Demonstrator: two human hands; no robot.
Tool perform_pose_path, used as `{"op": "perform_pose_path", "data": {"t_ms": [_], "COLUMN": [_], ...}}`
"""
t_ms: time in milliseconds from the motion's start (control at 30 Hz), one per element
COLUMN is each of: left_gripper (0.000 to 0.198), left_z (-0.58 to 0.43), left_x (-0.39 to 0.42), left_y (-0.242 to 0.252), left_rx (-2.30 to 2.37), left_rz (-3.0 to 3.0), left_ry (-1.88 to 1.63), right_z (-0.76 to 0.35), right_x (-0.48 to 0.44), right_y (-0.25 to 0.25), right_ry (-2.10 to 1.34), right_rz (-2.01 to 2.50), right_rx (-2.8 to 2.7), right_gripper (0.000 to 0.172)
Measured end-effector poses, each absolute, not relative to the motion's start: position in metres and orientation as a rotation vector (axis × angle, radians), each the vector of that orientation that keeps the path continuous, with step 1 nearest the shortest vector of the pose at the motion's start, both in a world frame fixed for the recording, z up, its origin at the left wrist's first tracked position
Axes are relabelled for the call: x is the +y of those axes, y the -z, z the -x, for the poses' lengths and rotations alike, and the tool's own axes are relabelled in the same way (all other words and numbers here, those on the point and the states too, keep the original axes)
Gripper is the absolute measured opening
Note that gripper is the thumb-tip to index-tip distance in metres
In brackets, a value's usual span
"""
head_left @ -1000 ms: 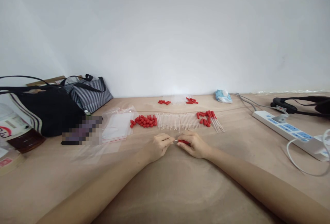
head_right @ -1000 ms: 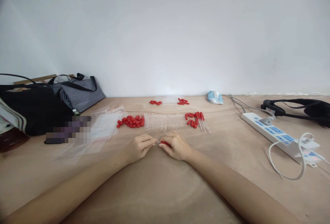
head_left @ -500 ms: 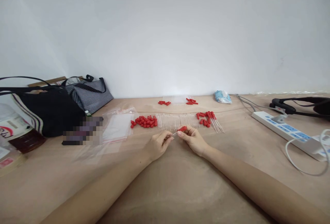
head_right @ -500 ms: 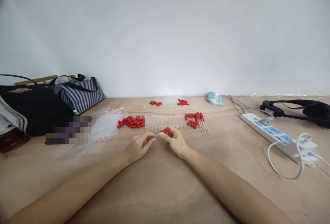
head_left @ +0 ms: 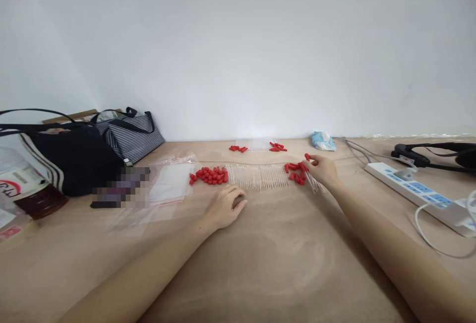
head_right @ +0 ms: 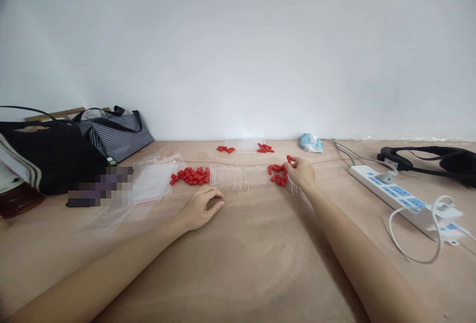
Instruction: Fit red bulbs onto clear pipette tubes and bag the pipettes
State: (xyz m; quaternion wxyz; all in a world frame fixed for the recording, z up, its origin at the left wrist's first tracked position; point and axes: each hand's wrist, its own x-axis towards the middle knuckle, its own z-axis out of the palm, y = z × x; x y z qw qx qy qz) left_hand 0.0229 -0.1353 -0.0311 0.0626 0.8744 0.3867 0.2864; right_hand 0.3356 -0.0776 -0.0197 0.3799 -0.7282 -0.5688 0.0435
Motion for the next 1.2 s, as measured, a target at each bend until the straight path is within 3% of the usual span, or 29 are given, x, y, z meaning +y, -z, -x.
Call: {"op": "perform_pose_path", "data": {"t_ms": [500,867,1200], "left_gripper": [0.007,0.007,0.007], "left_z": [-0.023,-0.024,-0.023], "left_x": [-0.136,-0.137,-0.137], "left_y": [0.030,0.028,0.029], "left_rx": [1.163,1.166,1.161], "left_rz": [-2.648,-2.647,-2.636], "left_ry": [-0.854,-0.854,-0.861], "right_z": [-0.361,-0.325,-0.320], "right_x": [-0.075,-0.088,-0.093], "right_y": [0.047,0.040,0.054], "right_ry": [-0.031,0.075,-0.053], "right_rz": [2.110,1.818,1.658], "right_rx": [-1.416,-1.793,-1.761], "right_gripper": [0.040,0.027,0.036]}}
